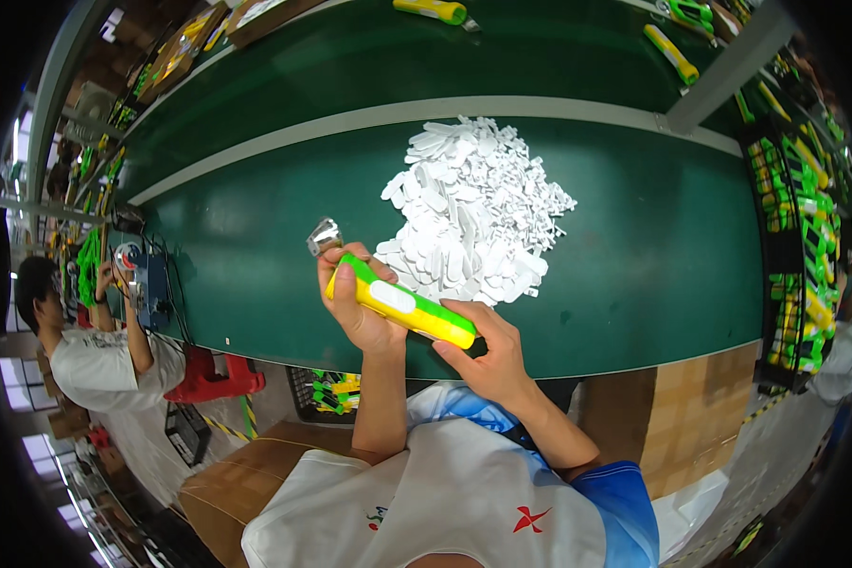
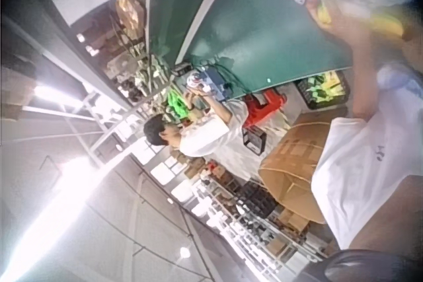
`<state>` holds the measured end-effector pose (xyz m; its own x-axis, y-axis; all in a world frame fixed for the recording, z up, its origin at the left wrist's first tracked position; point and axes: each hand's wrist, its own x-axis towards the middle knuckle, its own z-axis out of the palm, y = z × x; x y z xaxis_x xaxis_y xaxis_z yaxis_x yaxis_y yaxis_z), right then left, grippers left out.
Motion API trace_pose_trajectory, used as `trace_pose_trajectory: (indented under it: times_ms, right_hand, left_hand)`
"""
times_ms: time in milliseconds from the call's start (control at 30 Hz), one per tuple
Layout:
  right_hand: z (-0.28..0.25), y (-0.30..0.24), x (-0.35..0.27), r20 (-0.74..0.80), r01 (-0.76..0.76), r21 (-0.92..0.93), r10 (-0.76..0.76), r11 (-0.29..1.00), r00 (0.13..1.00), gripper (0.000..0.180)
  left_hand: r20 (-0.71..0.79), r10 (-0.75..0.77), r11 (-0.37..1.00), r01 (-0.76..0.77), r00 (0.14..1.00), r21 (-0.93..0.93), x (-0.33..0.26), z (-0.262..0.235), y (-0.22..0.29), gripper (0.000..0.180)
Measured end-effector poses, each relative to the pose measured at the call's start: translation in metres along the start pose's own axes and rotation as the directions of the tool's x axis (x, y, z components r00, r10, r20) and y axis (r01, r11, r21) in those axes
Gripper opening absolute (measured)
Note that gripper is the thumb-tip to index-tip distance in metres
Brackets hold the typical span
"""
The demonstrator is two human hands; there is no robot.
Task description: The person assembles flashlights by inserting small white switch pieces into the flashlight bodies, pressing the casing halves together, and placing the assembled flashlights onto the conveyor belt.
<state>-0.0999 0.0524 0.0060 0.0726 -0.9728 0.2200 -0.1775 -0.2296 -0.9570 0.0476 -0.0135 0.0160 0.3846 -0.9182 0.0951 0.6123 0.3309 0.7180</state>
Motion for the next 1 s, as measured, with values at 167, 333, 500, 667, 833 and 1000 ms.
trace_pose_trajectory:
  times_ms: [167,333,500,667,833,1000]
  right_hand:
    - [-0.003,0.007,-0.003,-0.062,0.060,-0.028,-0.062,0.998,0.996,0.037]
    - [0.010,0.013,-0.014,0.042,-0.301,0.544,0.333,0.783,0.942,0.038]
    - [0.014,0.008,-0.012,0.275,-0.523,0.654,0.472,0.547,0.837,0.037]
    - [0.005,0.016,-0.010,0.287,-0.474,0.537,0.377,0.697,0.880,0.036]
    - [-0.036,0.009,0.003,0.316,-0.456,0.076,0.412,0.887,0.855,0.023]
    - [-0.080,0.037,-0.007,-0.268,-0.090,-0.436,-0.034,0.895,0.963,0.014]
  left_hand:
    - [-0.029,-0.035,0.998,0.037,0.999,0.056,0.001,0.008,-0.001,0.031]
    - [0.152,-0.054,0.998,0.056,0.987,-0.009,-0.015,0.002,-0.009,0.053]
    - [0.176,-0.269,0.947,0.293,0.947,-0.132,-0.030,-0.002,-0.012,0.062]
    - [0.202,-0.264,0.960,0.278,0.943,-0.041,-0.033,-0.008,-0.017,0.057]
    - [0.211,-0.311,0.933,0.340,0.927,-0.118,-0.035,-0.007,-0.017,0.044]
    - [0.166,-0.352,0.919,0.373,0.921,-0.124,-0.034,-0.001,-0.009,0.038]
